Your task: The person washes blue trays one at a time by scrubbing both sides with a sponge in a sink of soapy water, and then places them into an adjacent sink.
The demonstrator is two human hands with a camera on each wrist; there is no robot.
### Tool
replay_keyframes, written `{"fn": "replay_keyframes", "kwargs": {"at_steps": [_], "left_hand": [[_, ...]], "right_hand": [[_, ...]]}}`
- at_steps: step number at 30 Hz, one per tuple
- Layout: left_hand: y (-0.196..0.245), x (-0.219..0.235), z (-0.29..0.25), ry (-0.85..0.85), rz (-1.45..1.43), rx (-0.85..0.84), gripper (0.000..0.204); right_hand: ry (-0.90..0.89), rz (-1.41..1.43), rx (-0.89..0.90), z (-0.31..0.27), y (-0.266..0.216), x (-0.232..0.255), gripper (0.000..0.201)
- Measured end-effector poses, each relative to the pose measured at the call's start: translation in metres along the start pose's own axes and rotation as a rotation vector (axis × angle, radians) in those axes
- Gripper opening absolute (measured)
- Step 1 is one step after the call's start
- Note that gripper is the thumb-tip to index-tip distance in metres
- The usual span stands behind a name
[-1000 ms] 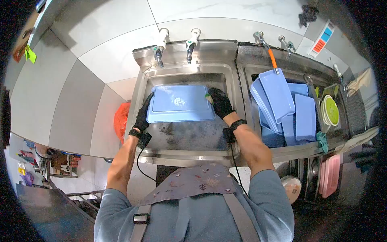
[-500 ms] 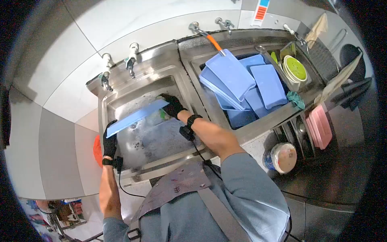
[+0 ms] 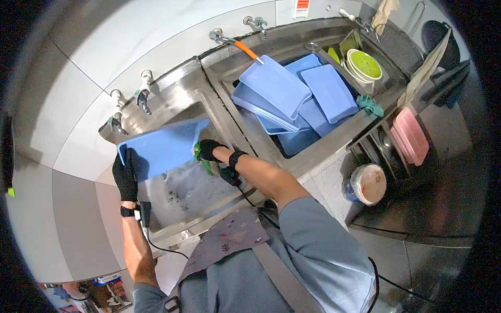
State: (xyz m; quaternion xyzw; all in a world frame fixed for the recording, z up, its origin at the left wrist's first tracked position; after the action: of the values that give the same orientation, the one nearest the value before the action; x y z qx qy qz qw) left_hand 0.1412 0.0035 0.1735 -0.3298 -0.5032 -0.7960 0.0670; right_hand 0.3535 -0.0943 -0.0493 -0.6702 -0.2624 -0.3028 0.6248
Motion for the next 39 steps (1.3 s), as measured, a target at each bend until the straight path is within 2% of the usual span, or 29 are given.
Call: {"fn": "replay_keyframes", "kwargs": {"at_steps": [1,2,3,6,7,8,10,12,13,14,15,17,18,20,21,22,23,24,25,27,28,29,31,32,33,35,36,38,39], "left_hand": [[0.01,0.001,0.007,0.039,0.022,-0.099,0.031],[0.023,-0.002,0.013,0.077,0.04,-0.203,0.03],[0.055,-0.005,0.01,0.087,0.067,-0.208,0.029],[0.077,-0.019,0.02,0.092,0.095,-0.171,0.028],[0.089,-0.022,0.023,0.1,0.065,-0.269,0.029],[0.094,-0.027,0.026,0.085,0.069,-0.271,0.029],[0.129,-0.028,0.031,0.119,0.105,-0.413,0.027],[0.149,-0.052,0.039,0.041,-0.066,-0.419,0.026],[0.161,-0.069,0.04,0.036,-0.016,-0.416,0.023],[0.172,-0.086,0.041,0.032,0.035,-0.414,0.021],[0.196,-0.109,0.023,0.194,0.318,-0.992,0.021],[0.193,-0.155,0.038,0.116,0.084,-0.898,0.033],[0.191,-0.178,0.046,0.086,-0.036,-0.852,0.039],[0.185,-0.23,0.05,-0.293,-0.087,-0.442,0.045],[0.201,-0.238,0.034,-0.417,-0.181,-0.52,0.052],[0.196,-0.25,0.028,-0.454,-0.183,-0.571,0.043],[0.186,-0.261,0.029,-0.44,-0.134,-0.654,0.035],[0.171,-0.269,0.035,-0.384,-0.054,-0.753,0.032],[0.161,-0.268,0.036,-0.321,0.038,-0.899,0.034],[0.146,-0.233,0.025,-0.261,0.192,-1.196,0.027],[0.142,-0.206,0.016,-0.253,0.246,-1.356,0.026],[0.125,-0.189,0.015,-0.315,0.266,-1.359,0.025],[0.048,-0.18,0.029,-0.631,0.308,-0.914,0.025],[0.003,-0.177,0.029,-0.753,0.345,-0.684,0.025],[-0.04,-0.172,0.023,-0.842,0.381,-0.539,0.025],[-0.118,-0.161,0.007,-0.977,0.436,-0.244,0.027],[-0.14,-0.155,-0.005,-0.947,0.447,-0.377,0.03],[-0.195,-0.152,-0.02,-0.946,0.445,-0.302,0.038],[-0.222,-0.15,-0.028,-0.945,0.444,-0.265,0.042]], "right_hand": [[-0.024,0.04,-0.113,-0.005,0.009,0.001,0.026],[-0.017,0.042,-0.119,-0.009,0.009,0.006,0.026],[0.012,0.006,-0.09,-0.01,0.009,0.013,0.026],[-0.061,-0.055,-0.152,-0.018,0.003,0.022,0.028],[-0.011,0.029,-0.103,-0.022,-0.005,0.024,0.028],[-0.003,0.073,-0.168,-0.029,-0.004,0.021,0.03],[0.01,0.123,-0.235,-0.042,-0.009,0.019,0.032],[-0.165,0.017,-0.353,-0.042,-0.001,-0.002,0.036],[-0.219,0.0,-0.347,-0.033,0.009,-0.025,0.041],[-0.234,-0.008,-0.334,-0.032,0.009,-0.027,0.041],[-0.237,-0.007,-0.287,-0.031,0.005,-0.028,0.042],[-0.251,-0.01,-0.214,-0.026,-0.003,-0.041,0.046],[-0.261,0.001,-0.165,-0.035,-0.028,-0.023,0.044],[-0.195,0.015,-0.09,-0.015,-0.008,-0.049,0.042],[-0.163,0.02,-0.052,-0.005,0.002,-0.062,0.041],[-0.148,0.042,-0.067,-0.005,0.009,-0.064,0.041],[-0.132,0.064,-0.082,-0.005,0.015,-0.064,0.042],[-0.216,0.098,-0.182,-0.015,0.017,-0.061,0.044],[-0.032,0.12,-0.02,0.017,0.037,-0.073,0.04],[-0.07,-0.074,-0.15,-0.007,0.022,-0.041,0.035],[-0.172,-0.172,-0.246,-0.009,0.015,-0.034,0.037],[-0.051,-0.176,-0.181,-0.006,0.026,-0.038,0.033],[0.06,-0.178,-0.106,-0.002,0.033,-0.044,0.029],[-0.058,-0.287,-0.182,0.001,0.03,-0.045,0.03],[-0.176,-0.398,-0.258,0.001,0.032,-0.048,0.031],[-0.118,-0.406,-0.199,0.011,0.057,-0.071,0.03],[-0.055,-0.403,-0.158,0.014,0.062,-0.079,0.029],[-0.059,-0.42,-0.132,0.017,0.052,-0.078,0.027],[-0.004,-0.446,-0.087,0.017,0.045,-0.076,0.027]]}}
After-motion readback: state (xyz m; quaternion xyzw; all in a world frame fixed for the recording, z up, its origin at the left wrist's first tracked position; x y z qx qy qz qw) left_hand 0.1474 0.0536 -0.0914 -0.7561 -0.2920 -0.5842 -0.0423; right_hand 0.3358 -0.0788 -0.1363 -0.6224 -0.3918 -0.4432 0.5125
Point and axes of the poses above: each hand's wrist, its own z-axis towards the middle knuckle, its own x-axis out of the back of the hand, y = z × x, the point moved 9 cm from there along z, towards the middle knuckle, and after that the axes turned 3 degrees about z, right-handed, at the moved point
